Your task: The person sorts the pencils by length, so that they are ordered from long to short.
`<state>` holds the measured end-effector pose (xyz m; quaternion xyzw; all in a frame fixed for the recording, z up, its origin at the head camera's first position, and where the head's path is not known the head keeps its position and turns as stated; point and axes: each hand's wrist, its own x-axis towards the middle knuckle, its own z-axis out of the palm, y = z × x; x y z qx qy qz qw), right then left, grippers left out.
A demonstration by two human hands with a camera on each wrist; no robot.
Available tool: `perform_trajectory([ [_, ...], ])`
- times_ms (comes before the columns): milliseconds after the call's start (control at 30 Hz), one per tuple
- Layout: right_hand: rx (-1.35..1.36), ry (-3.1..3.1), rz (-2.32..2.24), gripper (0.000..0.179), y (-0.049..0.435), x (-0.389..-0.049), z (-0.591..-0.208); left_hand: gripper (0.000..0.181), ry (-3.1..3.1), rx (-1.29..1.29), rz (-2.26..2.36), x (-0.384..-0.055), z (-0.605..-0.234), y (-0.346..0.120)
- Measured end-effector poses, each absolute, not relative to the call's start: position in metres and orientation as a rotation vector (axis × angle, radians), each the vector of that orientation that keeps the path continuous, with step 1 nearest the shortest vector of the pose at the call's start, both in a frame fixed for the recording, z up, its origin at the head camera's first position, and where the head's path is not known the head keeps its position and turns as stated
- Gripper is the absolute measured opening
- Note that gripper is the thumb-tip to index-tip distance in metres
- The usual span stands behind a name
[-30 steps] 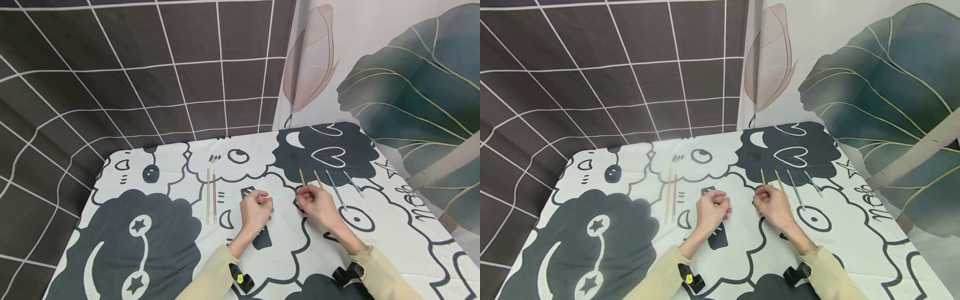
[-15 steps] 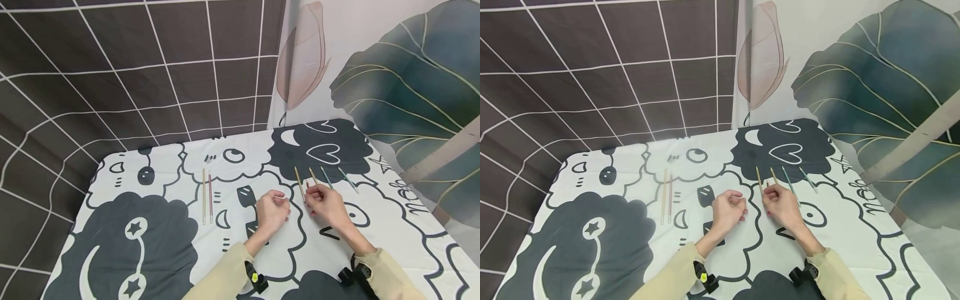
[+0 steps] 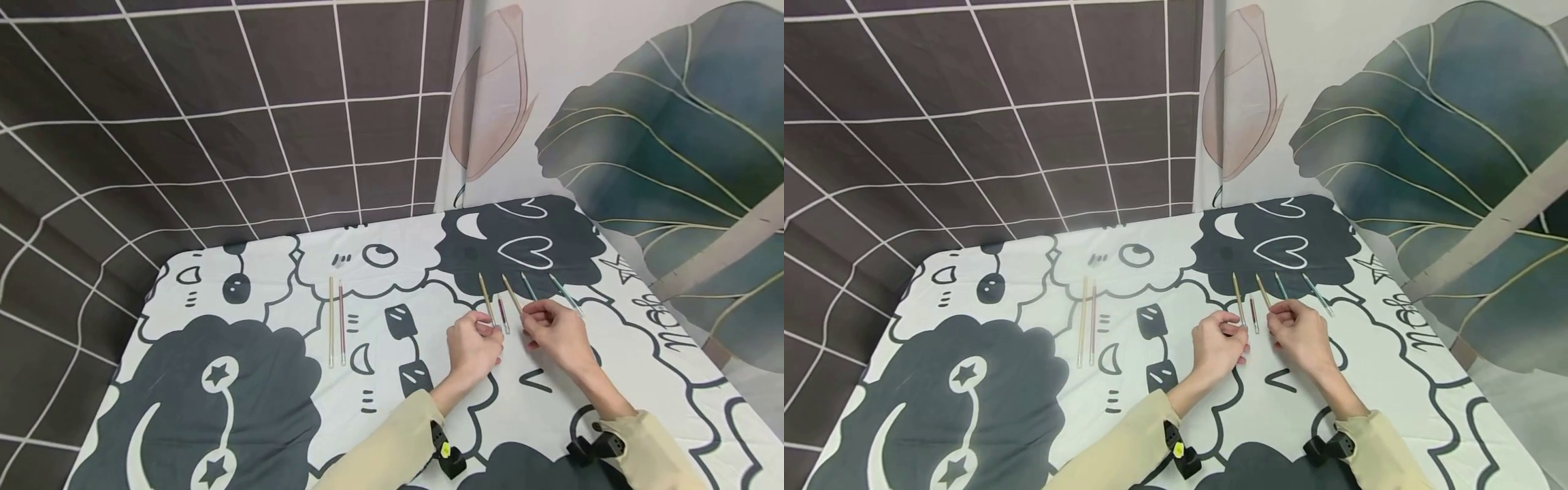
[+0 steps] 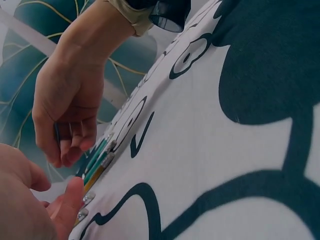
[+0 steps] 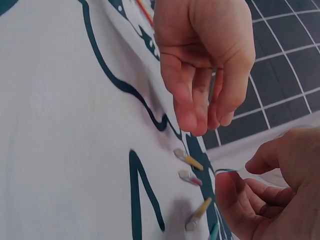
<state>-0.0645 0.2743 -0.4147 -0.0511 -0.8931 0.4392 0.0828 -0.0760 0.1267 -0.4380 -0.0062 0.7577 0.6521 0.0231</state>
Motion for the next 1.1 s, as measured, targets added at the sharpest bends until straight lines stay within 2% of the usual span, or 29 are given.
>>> perform_trajectory([
  [533, -0.266, -2.632, 1.299, 0.021, 0.297, -0.068, -0.414, 0.009, 2.412, -0.008, 2.018, -0.08, -0.438, 0.148],
  [1100, -0.342, -2.627, 1.231, 0.024, 0.313, -0.071, -0.419, 0.024, 2.684, 0.03, 1.777, -0.086, -0.439, 0.175],
])
